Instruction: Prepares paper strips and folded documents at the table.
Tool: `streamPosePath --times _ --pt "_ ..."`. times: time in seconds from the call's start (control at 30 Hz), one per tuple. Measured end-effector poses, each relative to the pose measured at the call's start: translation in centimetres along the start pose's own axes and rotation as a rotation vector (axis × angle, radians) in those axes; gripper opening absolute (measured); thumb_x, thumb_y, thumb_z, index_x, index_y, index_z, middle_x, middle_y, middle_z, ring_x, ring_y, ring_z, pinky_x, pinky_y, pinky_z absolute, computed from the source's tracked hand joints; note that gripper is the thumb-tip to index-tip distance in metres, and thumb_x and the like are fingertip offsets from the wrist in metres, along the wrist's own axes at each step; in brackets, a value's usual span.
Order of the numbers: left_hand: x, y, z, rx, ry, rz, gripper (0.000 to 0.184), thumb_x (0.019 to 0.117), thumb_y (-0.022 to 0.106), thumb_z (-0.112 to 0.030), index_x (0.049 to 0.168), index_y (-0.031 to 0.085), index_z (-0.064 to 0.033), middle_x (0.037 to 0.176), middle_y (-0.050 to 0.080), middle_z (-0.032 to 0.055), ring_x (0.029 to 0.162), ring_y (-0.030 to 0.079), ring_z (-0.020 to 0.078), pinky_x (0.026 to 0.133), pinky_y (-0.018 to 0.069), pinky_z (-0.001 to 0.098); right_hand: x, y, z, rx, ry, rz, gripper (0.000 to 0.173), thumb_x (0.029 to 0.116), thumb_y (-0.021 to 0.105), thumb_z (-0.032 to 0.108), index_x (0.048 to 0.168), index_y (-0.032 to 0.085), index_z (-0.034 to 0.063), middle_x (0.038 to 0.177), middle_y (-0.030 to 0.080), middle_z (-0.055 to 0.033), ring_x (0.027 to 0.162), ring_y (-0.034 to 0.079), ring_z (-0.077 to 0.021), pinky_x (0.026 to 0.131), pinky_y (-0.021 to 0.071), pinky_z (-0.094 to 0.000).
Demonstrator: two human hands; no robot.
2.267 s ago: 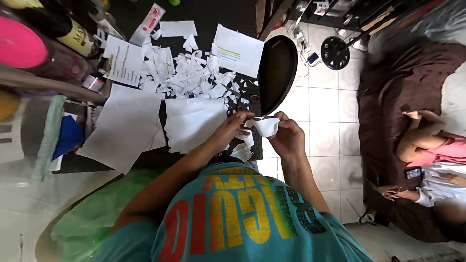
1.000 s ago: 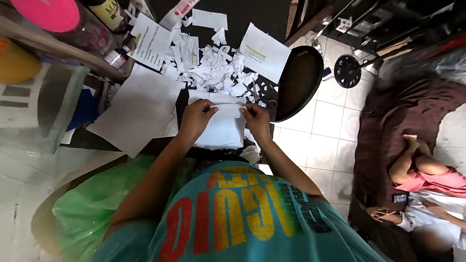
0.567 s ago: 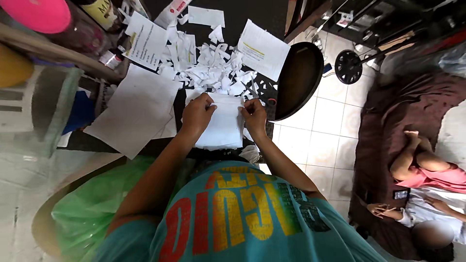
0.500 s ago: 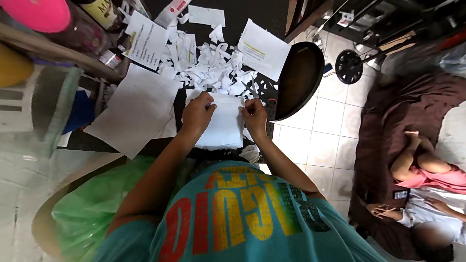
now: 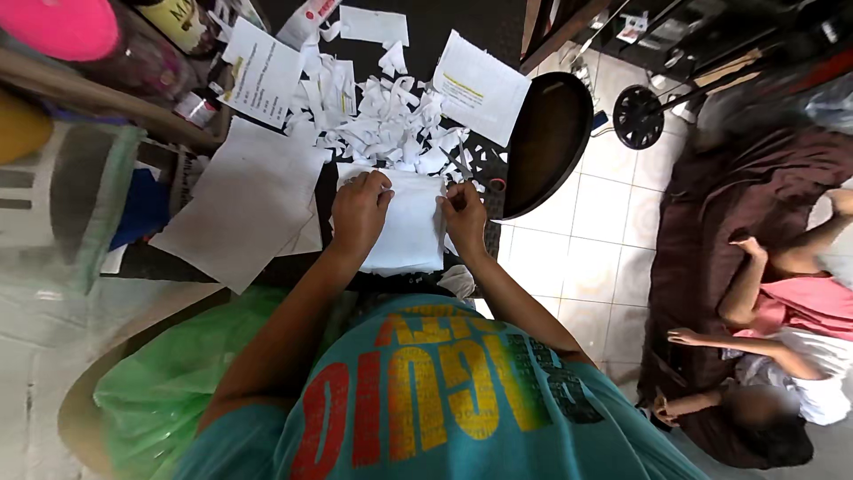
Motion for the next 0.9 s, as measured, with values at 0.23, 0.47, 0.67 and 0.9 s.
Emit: streamPosePath --times 0.23,0.47,0.67,0.9 --pt "0.1 0.1 0.2 0.006 0.0 -0.022 0.022 0.0992 0.063 -0.01 0.115 0.067 0.0054 0.103 0.068 0.0271 0.096 0.066 0.0459 0.087 0.0498 0.0616 -1.0 0.0 0.4 0.016 -0.019 0.029 0.022 0.0981 0.067 0.009 0.113 0.057 -0.0046 0.086 0.061 -0.0152 0.072 0.06 -0.0224 0.066 0.0538 -0.0387" --pt "-1.0 -0.8 -0.6 0.042 0.049 0.009 0.031 0.1027 0.06 -0.018 0.127 0.065 -0.0005 0.144 0.052 0.0257 0.131 0.048 0.0503 0.105 0.0365 0.0652 -1.9 -2.0 -2.1 0.272 0.182 0.015 0.026 0.1064 0.053 0.02 0.12 0.055 -0.0011 0.097 0.059 -0.0092 0.08 0.056 -0.0111 0.074 0.0513 -0.0303" --pt "-2.3 2.4 -2.2 0.07 0.365 0.116 0.039 0.1058 0.053 -0.02 0.14 0.06 -0.0018 0.154 0.048 0.02 0.142 0.045 0.0414 0.116 0.0334 0.0598 -3.8 -3.9 -8.1 0.051 0.23 0.035 0.021 0.102 0.057 0.008 0.118 0.059 -0.0064 0.099 0.065 -0.0171 0.083 0.062 -0.02 0.077 0.0546 -0.0378" --pt "-3.3 5.4 0.0 0.191 0.469 0.209 0.054 0.1085 0.043 -0.039 0.151 0.049 -0.0065 0.162 0.037 0.0167 0.151 0.033 0.0358 0.122 0.0225 0.0588 -4.8 -3.2 -9.1 -0.361 0.083 0.187 0.027 0.0985 0.062 0.007 0.121 0.068 -0.0063 0.122 0.066 -0.0268 0.113 0.065 -0.0408 0.097 0.054 -0.0545"
Point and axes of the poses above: each hand's wrist, its own x-axis towards the middle knuckle, its own y-axis out of the palm, z = x × y, the point moved 3 cm from there along x, towards the middle knuckle
